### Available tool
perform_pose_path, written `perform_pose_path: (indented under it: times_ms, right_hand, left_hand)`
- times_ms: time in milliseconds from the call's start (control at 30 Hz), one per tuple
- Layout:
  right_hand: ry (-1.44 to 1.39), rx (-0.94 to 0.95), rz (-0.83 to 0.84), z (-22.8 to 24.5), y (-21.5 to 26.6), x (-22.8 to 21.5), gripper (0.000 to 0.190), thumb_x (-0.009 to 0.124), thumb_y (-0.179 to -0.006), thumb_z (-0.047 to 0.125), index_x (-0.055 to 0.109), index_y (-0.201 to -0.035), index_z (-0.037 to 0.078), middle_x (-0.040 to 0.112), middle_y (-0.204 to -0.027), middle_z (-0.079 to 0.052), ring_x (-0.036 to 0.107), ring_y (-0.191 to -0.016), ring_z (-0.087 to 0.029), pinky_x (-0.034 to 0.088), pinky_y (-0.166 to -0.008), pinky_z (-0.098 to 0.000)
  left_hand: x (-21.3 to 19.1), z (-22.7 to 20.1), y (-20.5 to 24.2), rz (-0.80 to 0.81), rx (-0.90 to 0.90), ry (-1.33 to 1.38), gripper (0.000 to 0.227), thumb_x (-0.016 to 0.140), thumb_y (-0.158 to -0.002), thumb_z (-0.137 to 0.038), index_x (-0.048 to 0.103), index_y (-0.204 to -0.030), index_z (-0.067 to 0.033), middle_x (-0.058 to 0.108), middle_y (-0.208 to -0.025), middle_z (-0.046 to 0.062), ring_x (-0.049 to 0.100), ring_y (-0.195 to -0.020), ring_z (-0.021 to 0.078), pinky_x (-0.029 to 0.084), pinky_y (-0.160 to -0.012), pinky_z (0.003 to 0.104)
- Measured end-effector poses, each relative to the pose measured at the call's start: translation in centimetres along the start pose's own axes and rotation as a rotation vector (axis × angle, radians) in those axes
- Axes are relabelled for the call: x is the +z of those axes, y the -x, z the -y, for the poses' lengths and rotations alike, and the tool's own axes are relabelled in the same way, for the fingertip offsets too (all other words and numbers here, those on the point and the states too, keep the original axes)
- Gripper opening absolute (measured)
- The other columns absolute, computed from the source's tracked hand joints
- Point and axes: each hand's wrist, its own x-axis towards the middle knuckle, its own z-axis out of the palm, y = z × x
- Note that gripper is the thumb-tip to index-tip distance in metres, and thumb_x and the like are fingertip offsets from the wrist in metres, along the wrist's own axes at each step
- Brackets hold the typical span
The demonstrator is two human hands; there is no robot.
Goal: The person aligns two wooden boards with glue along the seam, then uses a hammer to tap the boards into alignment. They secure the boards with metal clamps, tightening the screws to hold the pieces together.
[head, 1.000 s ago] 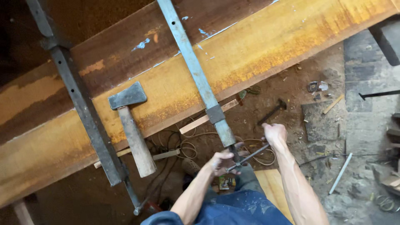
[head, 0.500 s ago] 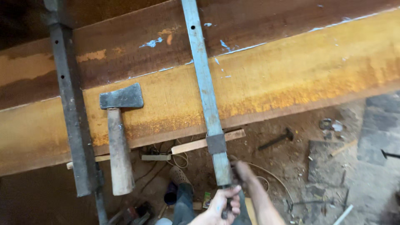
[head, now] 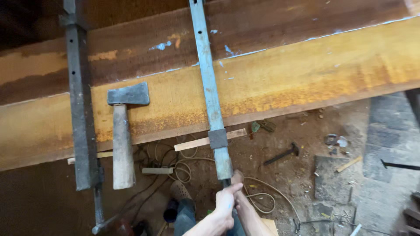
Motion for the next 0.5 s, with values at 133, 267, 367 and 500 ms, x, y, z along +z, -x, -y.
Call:
perform_pose_path:
  times_ms: [133,267,367,500]
  right_hand:
    - [-0.137,-0.172,-0.102,7.5,6.3,-1.8,0.036,0.066,-0.089,0.015,0.067,-0.121,-0.002,0.073,-0.103,-0.006,0.067,-0.088,-0.015,0.055,-0.077,-0.0293]
    - [-0.105,-0.337,0.325,13.4,17.3,-4.1,0.042,0.069,-0.078,0.008,0.067,-0.119,0.002,0.071,-0.101,-0.011,0.069,-0.087,-0.016,0.058,-0.073,-0.0320]
    - [0.531,-0.703,-0.023,17.1,22.2,-1.1,0.037,0.075,-0.075,0.012,0.071,-0.111,0.004,0.074,-0.097,-0.013,0.074,-0.083,-0.020,0.059,-0.075,-0.0324]
    - [0.668,-1.017,-0.233,21.4,25.9,2.0,0.017,0.072,-0.082,0.009,0.075,-0.098,0.006,0.073,-0.094,-0.014,0.073,-0.084,-0.026,0.059,-0.079,-0.0363]
  left_hand:
    - [-0.3,-0.4,0.4,0.116,0.054,-0.091,0.018,0.070,-0.088,-0.031,0.078,-0.087,-0.0145,0.064,-0.069,-0.001,0.050,-0.055,0.0097,0.036,-0.051,0.030]
    - [-0.6,-0.1,-1.1,0.306,0.037,-0.077,0.033,0.067,-0.094,-0.044,0.071,-0.087,-0.0120,0.063,-0.074,0.006,0.057,-0.062,0.0165,0.046,-0.058,0.034]
    - [-1.2,-0.6,-2.5,0.665,-0.165,-0.091,0.054,0.061,-0.098,-0.064,0.060,-0.078,-0.0140,0.059,-0.068,0.006,0.057,-0.056,0.0192,0.048,-0.053,0.036]
    - [-2.5,-1.8,-4.5,0.547,0.080,-0.585,0.062,0.056,-0.095,-0.071,0.059,-0.120,-0.0146,0.065,-0.105,0.012,0.061,-0.096,0.0297,0.052,-0.083,0.046]
